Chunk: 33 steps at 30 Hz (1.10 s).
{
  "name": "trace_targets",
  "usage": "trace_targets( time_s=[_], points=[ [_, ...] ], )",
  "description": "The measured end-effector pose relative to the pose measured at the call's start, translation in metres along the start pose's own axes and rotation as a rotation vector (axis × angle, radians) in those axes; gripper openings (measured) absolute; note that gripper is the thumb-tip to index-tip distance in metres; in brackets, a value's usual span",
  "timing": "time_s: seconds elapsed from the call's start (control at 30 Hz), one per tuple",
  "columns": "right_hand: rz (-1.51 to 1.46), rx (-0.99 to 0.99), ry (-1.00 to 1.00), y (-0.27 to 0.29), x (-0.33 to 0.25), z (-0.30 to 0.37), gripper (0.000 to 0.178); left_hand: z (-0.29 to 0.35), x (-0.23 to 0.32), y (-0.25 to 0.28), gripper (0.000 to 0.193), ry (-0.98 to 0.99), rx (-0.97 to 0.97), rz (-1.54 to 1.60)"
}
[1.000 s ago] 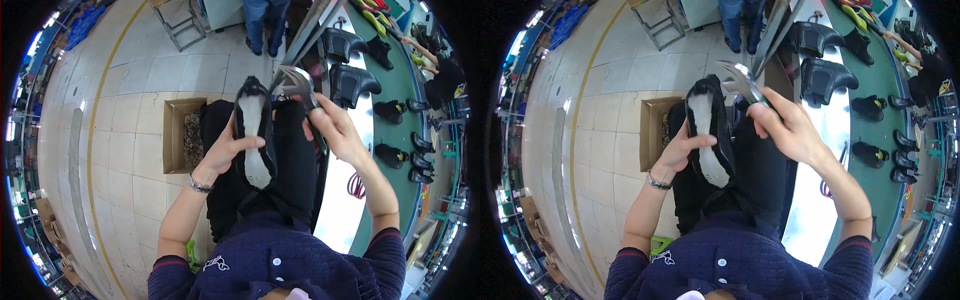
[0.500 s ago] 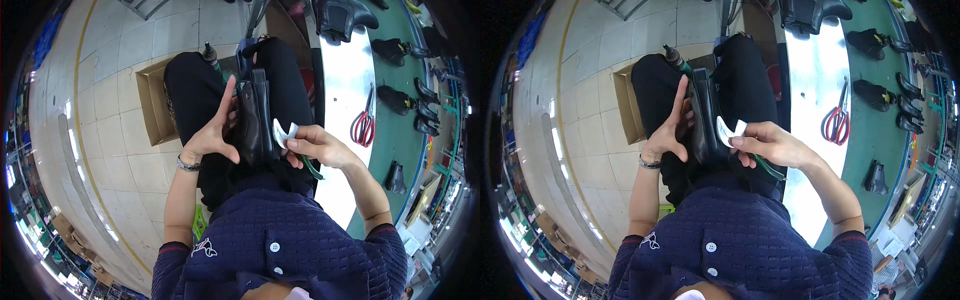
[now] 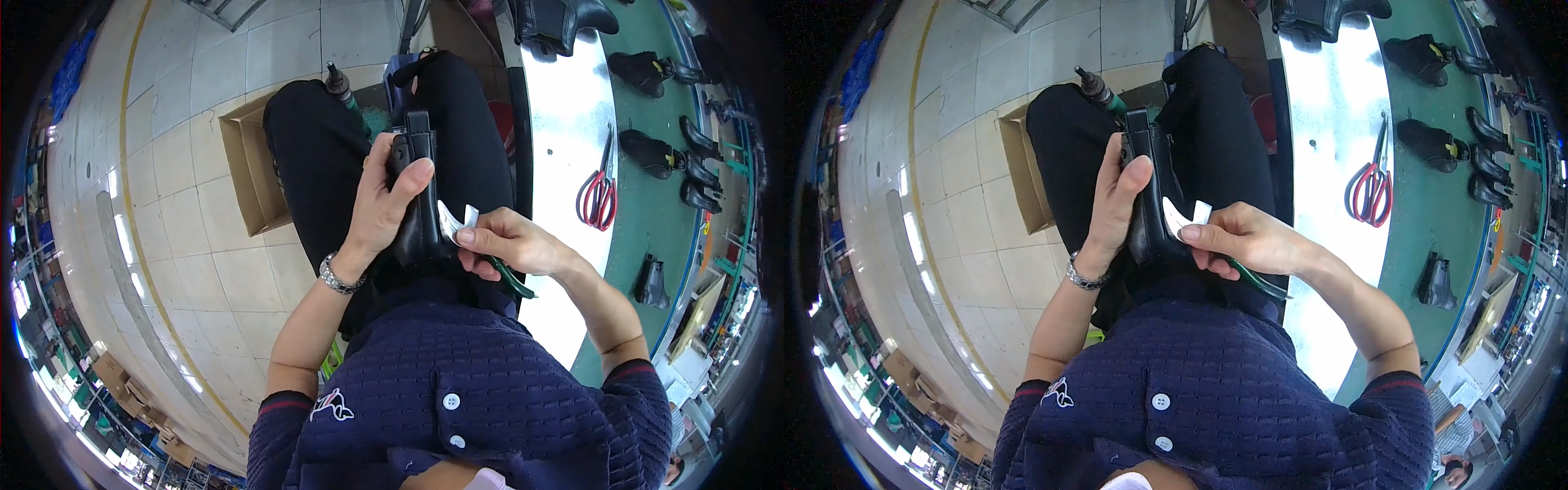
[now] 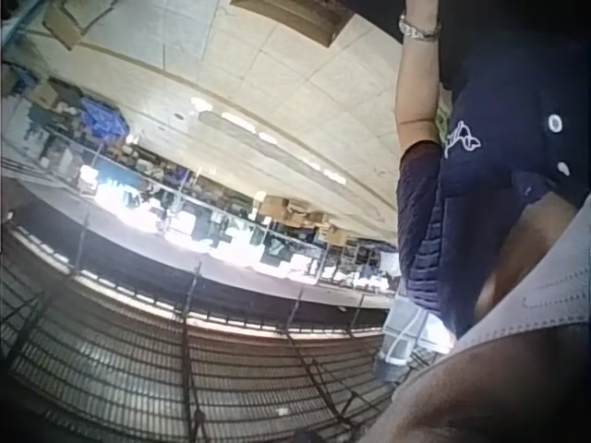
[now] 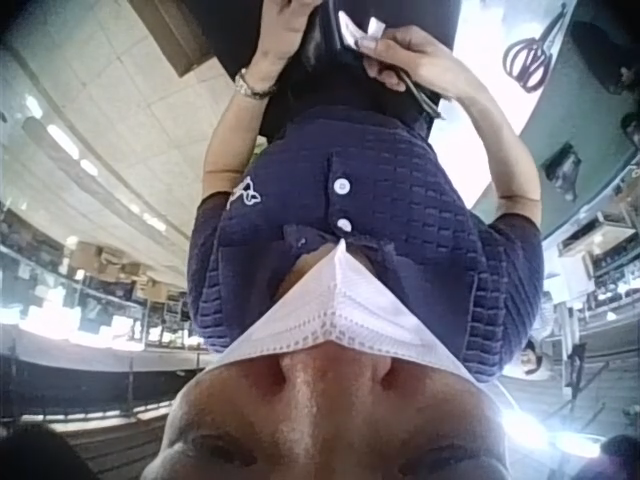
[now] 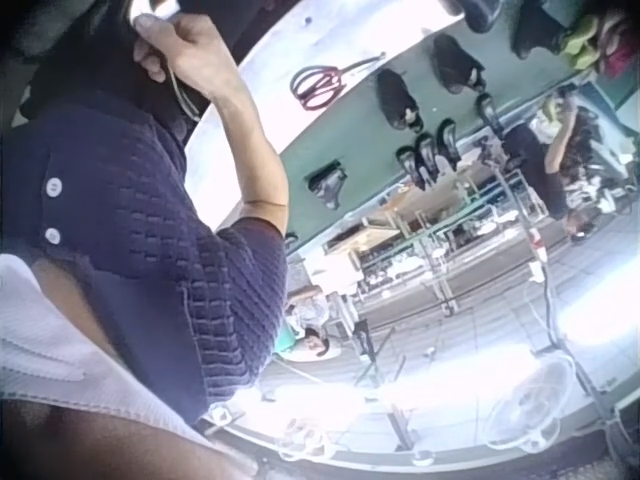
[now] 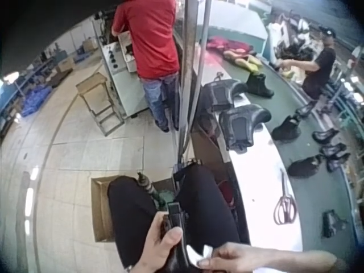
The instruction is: The person is finishing a leather boot by trimming excess material and smoothing the sole.
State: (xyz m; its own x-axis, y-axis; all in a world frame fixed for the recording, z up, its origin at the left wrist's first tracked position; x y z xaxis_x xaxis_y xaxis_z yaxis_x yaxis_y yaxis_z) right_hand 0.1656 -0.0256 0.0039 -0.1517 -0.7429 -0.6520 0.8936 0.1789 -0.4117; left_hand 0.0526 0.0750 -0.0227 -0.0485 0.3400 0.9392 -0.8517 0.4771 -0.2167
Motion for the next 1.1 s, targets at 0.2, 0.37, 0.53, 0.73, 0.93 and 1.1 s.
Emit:
trace_targets(
  time_s=[0.2, 0.37, 0.53, 0.73, 0.93, 1.1],
  points=[
    [0.567, 0.014, -0.104, -0.005, -0.030, 0.002, 0.060, 0.004, -0.009, 0.006, 0.041, -0.013, 0.049, -0.106],
    [0.863, 0.154, -0.014, -0.008, -0.043, 0.003, 0.059, -0.007, 0.001, 0.007, 0.068, -0.090, 0.058, -0.060],
    [0.638, 0.274, 0.133, 0.004, -0.033, 0.018, 0.052, -0.034, -0.052, 0.004, 0.085, 0.313, -0.206, 0.412],
    [1.187, 1.064, 0.006, 0.117, -0.007, 0.067, 0.029, -0.024, -0.030, -0.010, 0.094, 0.392, -0.158, 0.183],
    [1.241, 1.308, -0.164, 0.176, 0.031, 0.094, 0.058, -0.034, 0.036, -0.031, 0.096, 0.066, -0.322, 0.005],
    [1.110, 0.768, 0.755, 0.064, -0.060, 0.058, 0.081, -0.039, 0.063, -0.065, 0.094, 0.141, -0.511, 0.412]
  ],
)
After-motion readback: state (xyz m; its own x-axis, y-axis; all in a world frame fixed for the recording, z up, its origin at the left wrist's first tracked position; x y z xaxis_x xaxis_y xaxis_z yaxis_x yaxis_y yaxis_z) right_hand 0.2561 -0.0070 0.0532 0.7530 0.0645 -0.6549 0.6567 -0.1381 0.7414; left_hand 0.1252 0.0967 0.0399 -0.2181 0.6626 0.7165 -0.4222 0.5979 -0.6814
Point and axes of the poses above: each hand's wrist, its own z-axis away from the middle knuckle, its own y-axis out of the back of the hand, x = y × z, the point moved 8 cm from there along -z, towards the middle knuckle, and after that the axes turned 4 degrees about -z, right-handed, at the moved point
